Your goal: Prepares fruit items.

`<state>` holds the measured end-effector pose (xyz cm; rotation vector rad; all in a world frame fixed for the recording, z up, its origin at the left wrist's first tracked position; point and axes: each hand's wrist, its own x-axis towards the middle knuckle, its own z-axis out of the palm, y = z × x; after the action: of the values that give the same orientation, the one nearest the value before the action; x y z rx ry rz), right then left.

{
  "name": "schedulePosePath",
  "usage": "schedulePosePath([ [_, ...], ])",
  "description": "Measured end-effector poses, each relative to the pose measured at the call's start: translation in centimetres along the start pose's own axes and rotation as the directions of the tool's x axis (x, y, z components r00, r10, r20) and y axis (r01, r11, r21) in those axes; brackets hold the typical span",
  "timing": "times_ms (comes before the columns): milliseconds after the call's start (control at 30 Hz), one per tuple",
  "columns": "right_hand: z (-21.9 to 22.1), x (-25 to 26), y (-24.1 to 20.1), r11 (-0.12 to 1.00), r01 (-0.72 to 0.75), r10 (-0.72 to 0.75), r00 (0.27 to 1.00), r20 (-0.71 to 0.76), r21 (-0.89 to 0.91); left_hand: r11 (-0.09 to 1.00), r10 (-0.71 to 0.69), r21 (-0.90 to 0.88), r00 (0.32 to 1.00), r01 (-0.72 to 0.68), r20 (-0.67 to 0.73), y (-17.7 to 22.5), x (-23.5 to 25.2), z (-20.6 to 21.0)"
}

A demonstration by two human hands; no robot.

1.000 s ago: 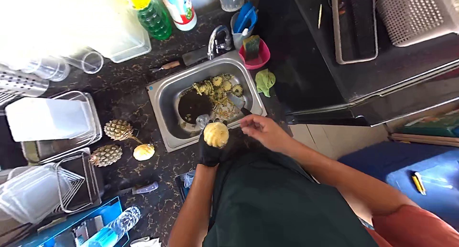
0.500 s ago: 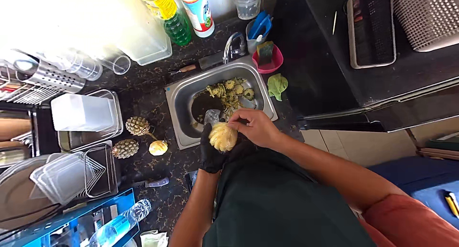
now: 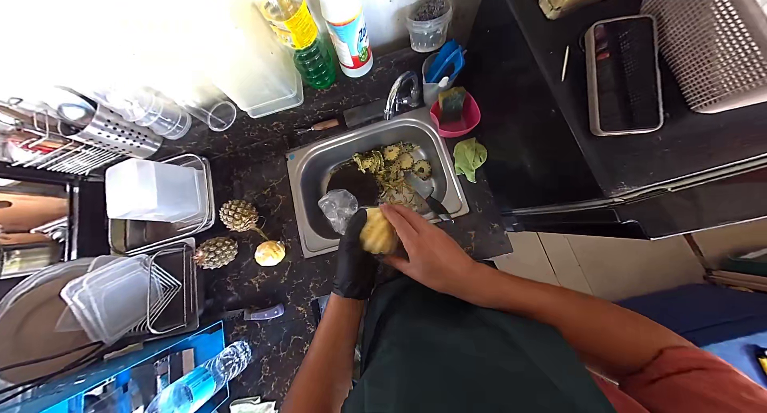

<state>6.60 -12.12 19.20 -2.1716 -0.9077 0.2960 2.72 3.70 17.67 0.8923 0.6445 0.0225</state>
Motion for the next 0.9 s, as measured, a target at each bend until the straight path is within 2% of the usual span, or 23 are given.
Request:
schedulePosePath([
  [67,0.3,0.8,0.0,0.997,-0.072,0.073,0.997,0.007,-0.017,0.984,0.081,0.158,0.996,-0.084,0.029,-0.5,-0.2,1.0],
  [133,0.2,1.2,0.3,0.997,-0.076,0.077,0.996,0.04,-0.017,0.932,0.143,0.323,0.986,-0.161,0.08,-0.6,-0.6,1.2],
  [200,-0.1,1.3,0.9,0.996,-0.078,0.077,0.996,0.035,0.035,0.905,0.207,0.364,0.975,-0.221,0.079,-0.2,-0.6,0.8],
  [300,-0.8,1.2,1.3,0.982,-0.114,0.114,0.993,0.009,0.151,0.868,0.402,0.311,0.916,-0.386,0.016,2.3,0.5,1.0],
  [367,-1.1,1.1,1.4,0.97,-0.129,0.13,0.991,0.008,0.206,0.856,0.471,0.25,0.882,-0.453,-0.013,4.4,1.2,1.0],
  [467,-1.8,1.0,1.7,0.935,-0.18,0.184,0.983,0.014,0.305,0.85,0.524,-0.104,0.849,-0.517,0.07,6.1,2.5,-0.4],
  [500,-2.1,1.1,1.8,0.921,-0.201,0.206,0.978,0.021,0.333,0.845,0.531,-0.154,0.836,-0.512,0.138,5.7,3.0,-1.6],
  [533,-2.6,1.2,1.9,0.908,-0.22,0.222,0.974,0.037,0.357,0.858,0.514,-0.13,0.831,-0.497,0.213,4.6,3.3,-2.7],
  [600,-3.6,1.7,1.9,0.889,-0.248,0.226,0.969,0.1,0.385,0.901,0.408,0.027,0.869,-0.432,0.278,1.0,3.1,-3.9],
  [667,-4.3,2.1,1.6,0.891,-0.266,0.207,0.959,0.191,0.367,0.905,0.274,0.229,0.903,-0.359,0.331,-1.1,1.6,-3.3],
  [800,-4.6,2.2,0.7,0.852,-0.365,0.278,0.923,0.267,0.376,0.868,0.158,0.383,0.907,-0.315,0.39,0.5,0.9,0.4],
  [900,-4.5,2.4,1.4,0.789,-0.423,0.32,0.902,0.291,0.446,0.785,0.229,0.417,0.84,-0.458,0.491,1.1,1.9,1.3],
])
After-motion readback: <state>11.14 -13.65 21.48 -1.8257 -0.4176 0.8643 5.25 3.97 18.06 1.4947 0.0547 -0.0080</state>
